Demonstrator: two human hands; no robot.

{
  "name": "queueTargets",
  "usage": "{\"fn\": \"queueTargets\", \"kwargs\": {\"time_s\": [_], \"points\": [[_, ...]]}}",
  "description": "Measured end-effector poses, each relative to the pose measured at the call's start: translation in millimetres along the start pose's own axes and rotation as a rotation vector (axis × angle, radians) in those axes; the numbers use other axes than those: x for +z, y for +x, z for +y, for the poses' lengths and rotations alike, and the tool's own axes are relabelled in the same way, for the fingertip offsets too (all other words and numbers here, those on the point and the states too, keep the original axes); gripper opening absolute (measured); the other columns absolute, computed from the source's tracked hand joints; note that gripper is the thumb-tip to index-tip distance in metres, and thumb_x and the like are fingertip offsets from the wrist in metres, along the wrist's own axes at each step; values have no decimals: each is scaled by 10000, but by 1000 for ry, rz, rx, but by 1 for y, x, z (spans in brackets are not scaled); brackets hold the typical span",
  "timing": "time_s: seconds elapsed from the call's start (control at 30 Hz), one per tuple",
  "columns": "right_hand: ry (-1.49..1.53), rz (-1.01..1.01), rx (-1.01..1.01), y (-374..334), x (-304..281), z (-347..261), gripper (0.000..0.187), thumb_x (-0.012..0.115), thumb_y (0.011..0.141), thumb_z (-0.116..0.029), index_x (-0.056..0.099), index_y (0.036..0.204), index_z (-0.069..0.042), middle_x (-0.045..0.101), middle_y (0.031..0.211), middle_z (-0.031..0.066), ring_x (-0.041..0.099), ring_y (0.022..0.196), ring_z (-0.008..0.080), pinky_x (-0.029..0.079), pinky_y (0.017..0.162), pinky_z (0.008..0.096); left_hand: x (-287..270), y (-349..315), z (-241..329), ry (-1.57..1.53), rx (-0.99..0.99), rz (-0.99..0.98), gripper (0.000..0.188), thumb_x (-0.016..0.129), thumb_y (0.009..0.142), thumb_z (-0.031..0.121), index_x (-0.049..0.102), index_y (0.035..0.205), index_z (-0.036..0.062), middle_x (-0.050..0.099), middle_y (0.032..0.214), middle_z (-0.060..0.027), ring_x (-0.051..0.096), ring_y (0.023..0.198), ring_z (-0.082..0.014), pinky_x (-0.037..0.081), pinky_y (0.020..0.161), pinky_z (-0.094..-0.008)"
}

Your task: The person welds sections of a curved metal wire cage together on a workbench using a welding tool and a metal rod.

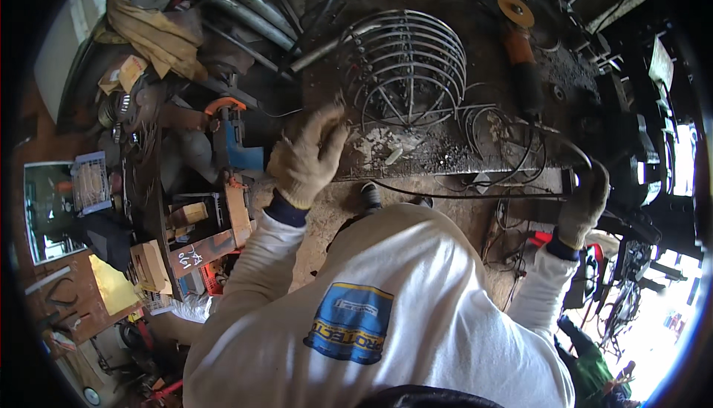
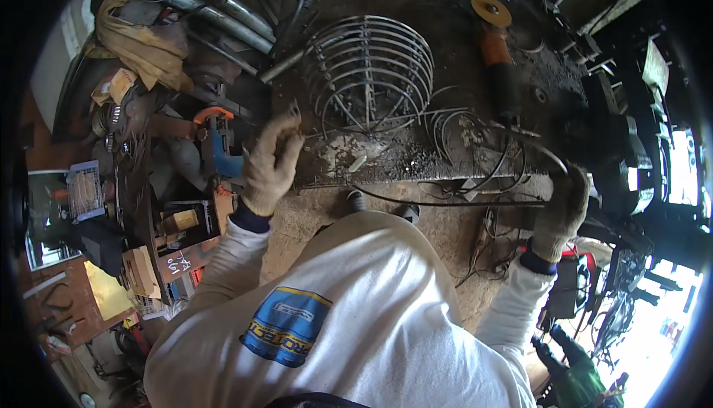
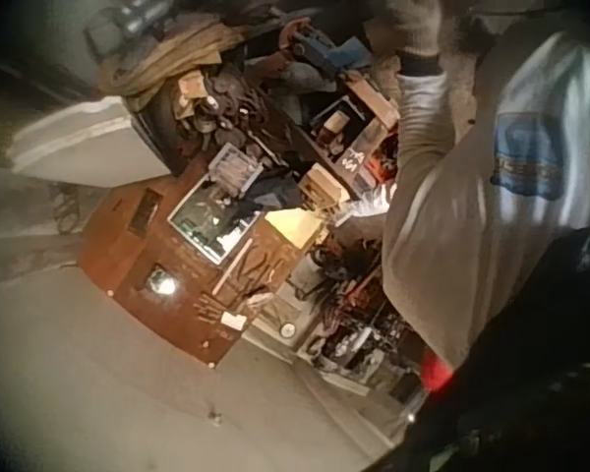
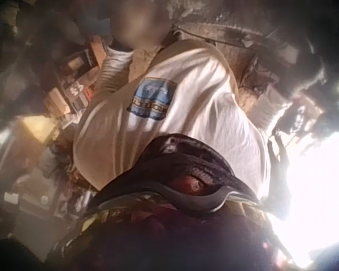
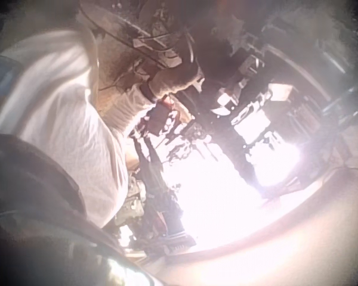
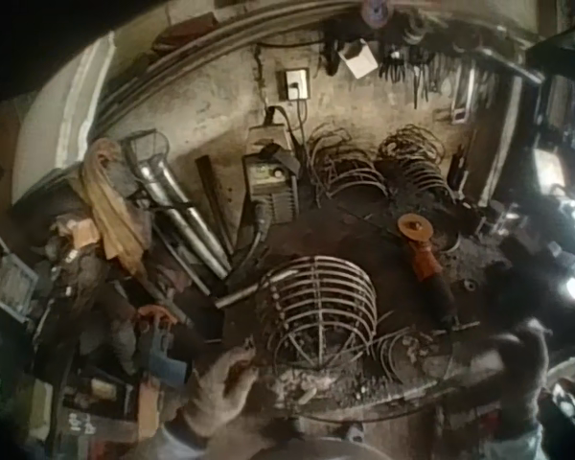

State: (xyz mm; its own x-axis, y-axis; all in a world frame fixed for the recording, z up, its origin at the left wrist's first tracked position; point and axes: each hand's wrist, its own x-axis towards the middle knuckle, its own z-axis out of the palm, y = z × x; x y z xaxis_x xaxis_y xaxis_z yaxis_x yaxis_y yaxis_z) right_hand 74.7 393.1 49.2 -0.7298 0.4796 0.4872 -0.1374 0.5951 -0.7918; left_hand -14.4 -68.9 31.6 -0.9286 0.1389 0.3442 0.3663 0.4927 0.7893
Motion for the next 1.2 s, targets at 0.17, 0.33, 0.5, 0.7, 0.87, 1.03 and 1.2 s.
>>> {"fn": "queueTargets", "kwargs": {"time_s": [0.17,0.33,0.5,0.7,0.87,1.03,1.2], "points": [[99,-64,88,-19,-10,-10,255,470,1026,-112,567,1227,12,635,1132,103,632,989,183,503,881,313,-17,85,-14,54,378,81,507,678,933,231,477,1358,41,695,1143,-146,715,860,-246,580,755,-329],[307,-117,189,-41,-5,-31,248,478,1000,-83,586,1215,-25,621,1080,49,589,901,116,465,773,231,-6,140,-34,123,275,-182,866,650,896,539,266,1491,40,620,1292,-174,673,1058,-314,553,927,-397],[88,-113,69,-69,-1,-30,204,496,952,-27,613,1119,-10,598,1030,82,583,943,180,481,843,318,6,147,-47,325,516,-154,1099,573,791,746,180,1521,24,572,1358,-165,547,1257,-338,456,1057,-453],[-23,-123,159,-81,7,-41,171,526,968,-67,621,1098,-12,589,1043,71,580,955,176,481,844,315,5,147,-50,234,501,-161,1092,583,786,749,229,1497,1,608,1304,-165,563,1226,-363,441,1062,-458],[-45,-122,133,-89,9,-29,183,519,969,-92,619,1097,-7,582,1033,69,576,945,169,480,839,313,-1,134,-36,253,588,-108,1085,611,779,746,286,1470,-24,629,1252,-184,587,1177,-360,456,1026,-465],[20,-126,93,-90,18,-31,225,517,949,-99,611,1130,-3,585,1045,82,603,928,177,497,830,326,-3,131,-32,303,605,-122,1090,621,771,751,299,1465,-25,647,1201,-183,599,1144,-356,454,1016,-467],[11,-136,84,-85,20,-37,252,519,919,-86,607,1141,-4,582,1056,83,613,920,180,506,828,325,-6,126,-30,284,674,-98,1083,565,788,777,289,1477,-11,648,1198,-168,590,1160,-333,433,1038,-468]]}}
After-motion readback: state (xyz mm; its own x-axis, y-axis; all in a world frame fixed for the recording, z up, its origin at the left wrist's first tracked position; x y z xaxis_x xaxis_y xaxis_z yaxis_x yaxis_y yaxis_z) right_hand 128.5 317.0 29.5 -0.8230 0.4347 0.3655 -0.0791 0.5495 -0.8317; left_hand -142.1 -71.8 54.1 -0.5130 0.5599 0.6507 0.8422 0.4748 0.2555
